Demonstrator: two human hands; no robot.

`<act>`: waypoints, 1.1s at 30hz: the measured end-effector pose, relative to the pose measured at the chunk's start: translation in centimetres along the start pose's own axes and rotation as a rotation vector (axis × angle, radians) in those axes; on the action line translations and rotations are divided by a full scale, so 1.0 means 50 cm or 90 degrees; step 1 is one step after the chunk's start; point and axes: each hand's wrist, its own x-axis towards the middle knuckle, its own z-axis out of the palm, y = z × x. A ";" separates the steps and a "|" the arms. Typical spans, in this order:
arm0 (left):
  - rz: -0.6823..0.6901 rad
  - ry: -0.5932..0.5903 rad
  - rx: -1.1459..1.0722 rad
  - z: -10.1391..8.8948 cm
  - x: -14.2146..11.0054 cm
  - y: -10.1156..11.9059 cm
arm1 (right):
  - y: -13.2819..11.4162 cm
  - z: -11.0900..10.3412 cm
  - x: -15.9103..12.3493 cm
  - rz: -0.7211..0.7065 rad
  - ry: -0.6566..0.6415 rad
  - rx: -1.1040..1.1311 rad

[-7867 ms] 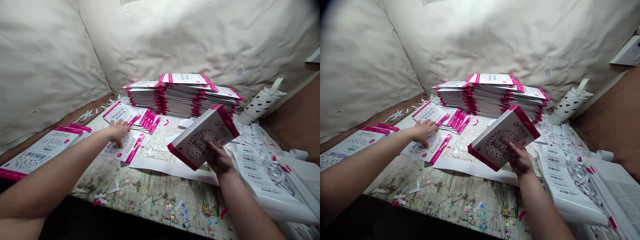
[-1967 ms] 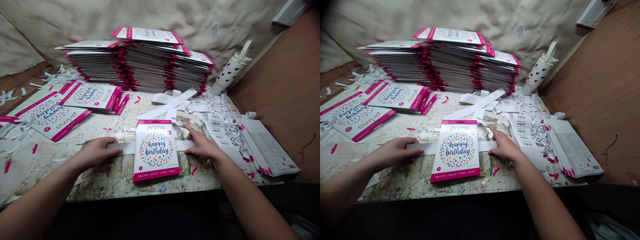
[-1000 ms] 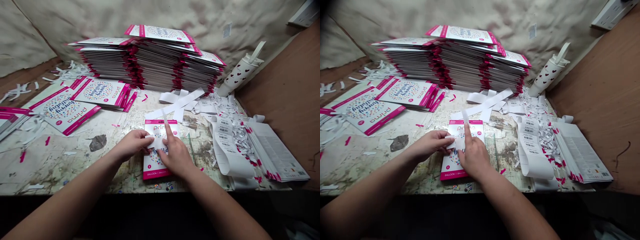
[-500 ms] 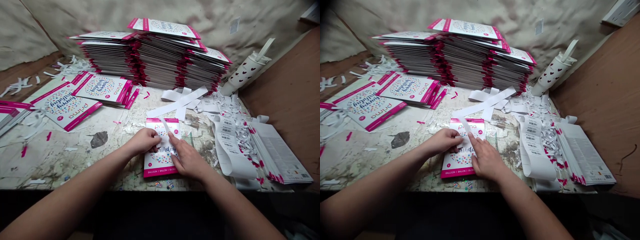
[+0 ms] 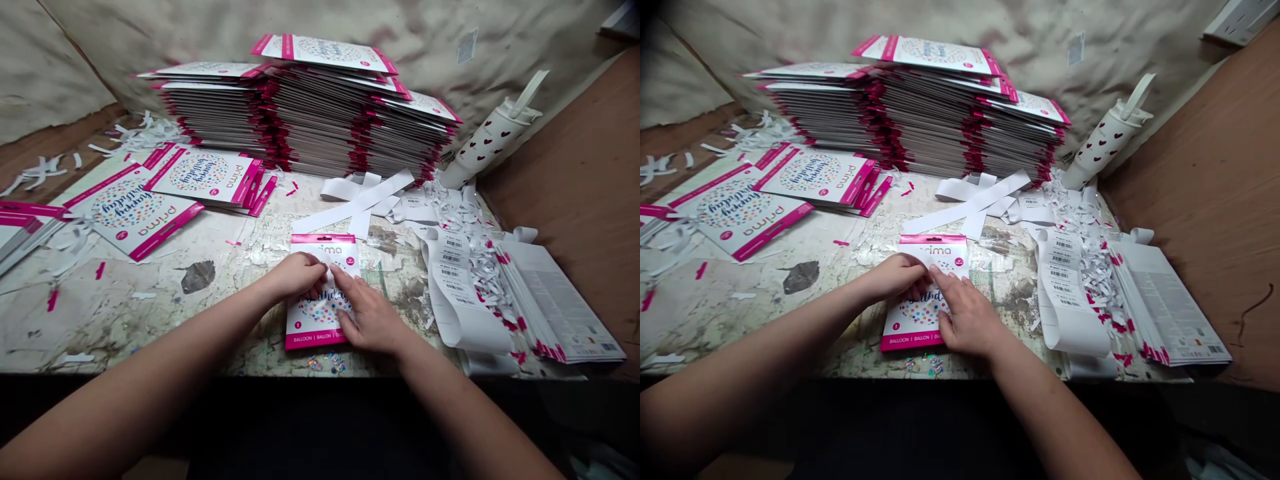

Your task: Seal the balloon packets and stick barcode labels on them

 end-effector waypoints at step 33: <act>0.334 0.279 0.613 0.103 -0.122 -0.103 | 0.018 -0.014 0.091 0.473 0.129 0.548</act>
